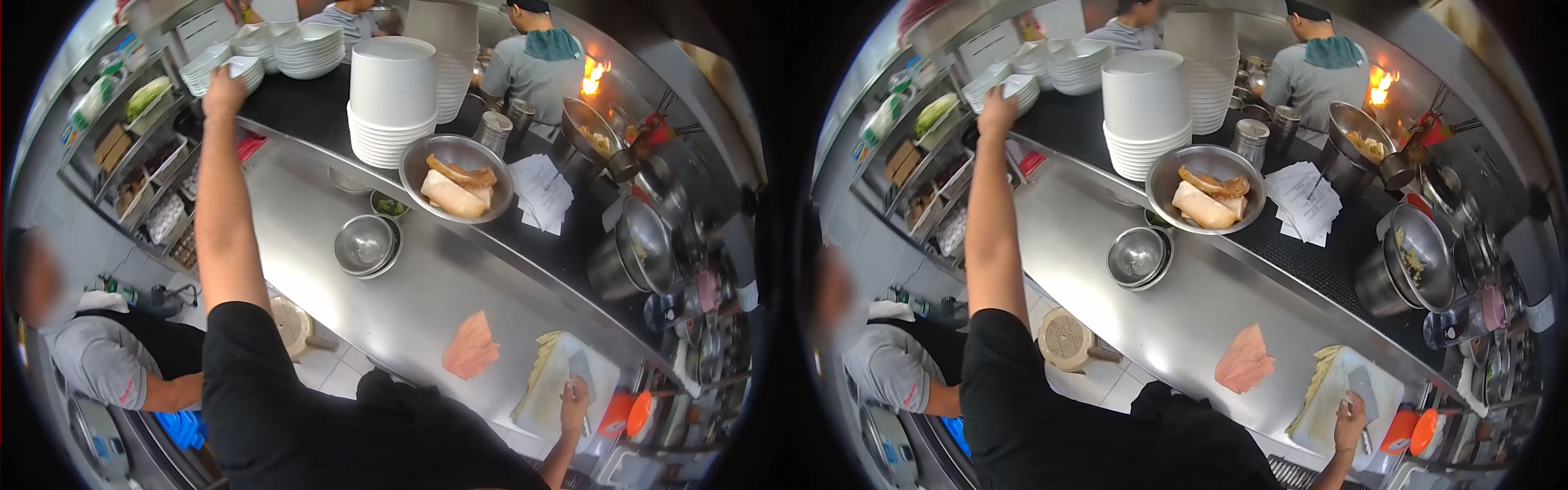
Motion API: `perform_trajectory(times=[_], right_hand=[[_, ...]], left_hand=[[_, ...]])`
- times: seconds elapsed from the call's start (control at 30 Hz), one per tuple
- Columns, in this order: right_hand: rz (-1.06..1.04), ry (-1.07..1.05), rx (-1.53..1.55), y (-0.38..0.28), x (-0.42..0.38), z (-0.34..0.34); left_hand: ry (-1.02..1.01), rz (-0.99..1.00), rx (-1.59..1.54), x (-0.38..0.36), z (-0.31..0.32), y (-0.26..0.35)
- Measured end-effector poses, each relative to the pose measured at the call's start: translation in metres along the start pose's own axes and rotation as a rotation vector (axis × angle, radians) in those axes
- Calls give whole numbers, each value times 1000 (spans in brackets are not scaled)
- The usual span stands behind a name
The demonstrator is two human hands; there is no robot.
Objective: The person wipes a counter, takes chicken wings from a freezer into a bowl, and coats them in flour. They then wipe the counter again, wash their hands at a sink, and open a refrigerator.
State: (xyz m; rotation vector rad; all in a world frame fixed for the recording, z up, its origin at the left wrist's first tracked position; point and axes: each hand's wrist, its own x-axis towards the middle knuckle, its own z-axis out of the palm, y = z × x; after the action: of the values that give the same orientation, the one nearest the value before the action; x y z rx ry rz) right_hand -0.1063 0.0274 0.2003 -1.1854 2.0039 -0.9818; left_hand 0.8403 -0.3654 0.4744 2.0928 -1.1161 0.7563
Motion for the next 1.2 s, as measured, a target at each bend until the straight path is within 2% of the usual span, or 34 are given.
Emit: perform_trajectory(times=[0.07,0.1,0.17,0.2,0.27,0.3,0.37,0.4,0.47,0.57,0.67,0.73,0.8,0.87,0.93,0.97,1.0,1.03,1.1,1.13,1.2], right_hand=[[60,7,29,-28,-9,26],[93,19,52,-36,-15,40],[-105,-24,-111,-17,-10,63],[-150,-16,-140,-25,-13,74],[-186,8,-150,-44,-17,89],[-184,21,-128,-53,-17,94],[-200,36,-107,-61,-12,99],[-212,39,-109,-58,-7,98],[-224,42,-118,-58,-10,98],[-222,46,-100,-71,-13,97],[-192,39,-50,-75,-18,99],[-206,30,-98,-69,-23,93],[-193,52,-80,-71,-32,84],[-149,44,-43,-67,-40,71],[-161,66,-20,-51,-45,61],[-173,74,-6,-42,-51,57],[-143,65,-4,-38,-59,55],[-118,58,0,-37,-64,51],[-92,52,15,-26,-73,41],[-89,53,29,-16,-76,39],[-85,46,56,2,-78,35]], left_hand=[[-338,-80,109,43,22,-38],[-500,-22,188,66,36,-56],[-474,126,202,65,12,-51],[-521,135,134,68,6,-50],[-450,287,16,76,12,-65],[-529,223,-84,80,11,-70],[-506,99,-192,80,0,-61],[-443,81,-376,80,2,-61],[-485,211,-242,92,-2,-65],[-395,205,-322,92,4,-74],[-418,216,-385,94,-3,-93],[-375,264,-483,62,-64,-78],[-354,207,-610,35,-107,-81],[-481,349,-496,-18,-178,-66],[-475,292,-538,-109,-234,-30],[-563,265,-551,-144,-249,-23],[-618,295,-637,-182,-256,-12],[-746,199,-710,-222,-265,10],[-955,250,-723,-290,-257,51],[-1055,238,-670,-324,-249,80],[-1272,226,-813,-390,-209,122]])
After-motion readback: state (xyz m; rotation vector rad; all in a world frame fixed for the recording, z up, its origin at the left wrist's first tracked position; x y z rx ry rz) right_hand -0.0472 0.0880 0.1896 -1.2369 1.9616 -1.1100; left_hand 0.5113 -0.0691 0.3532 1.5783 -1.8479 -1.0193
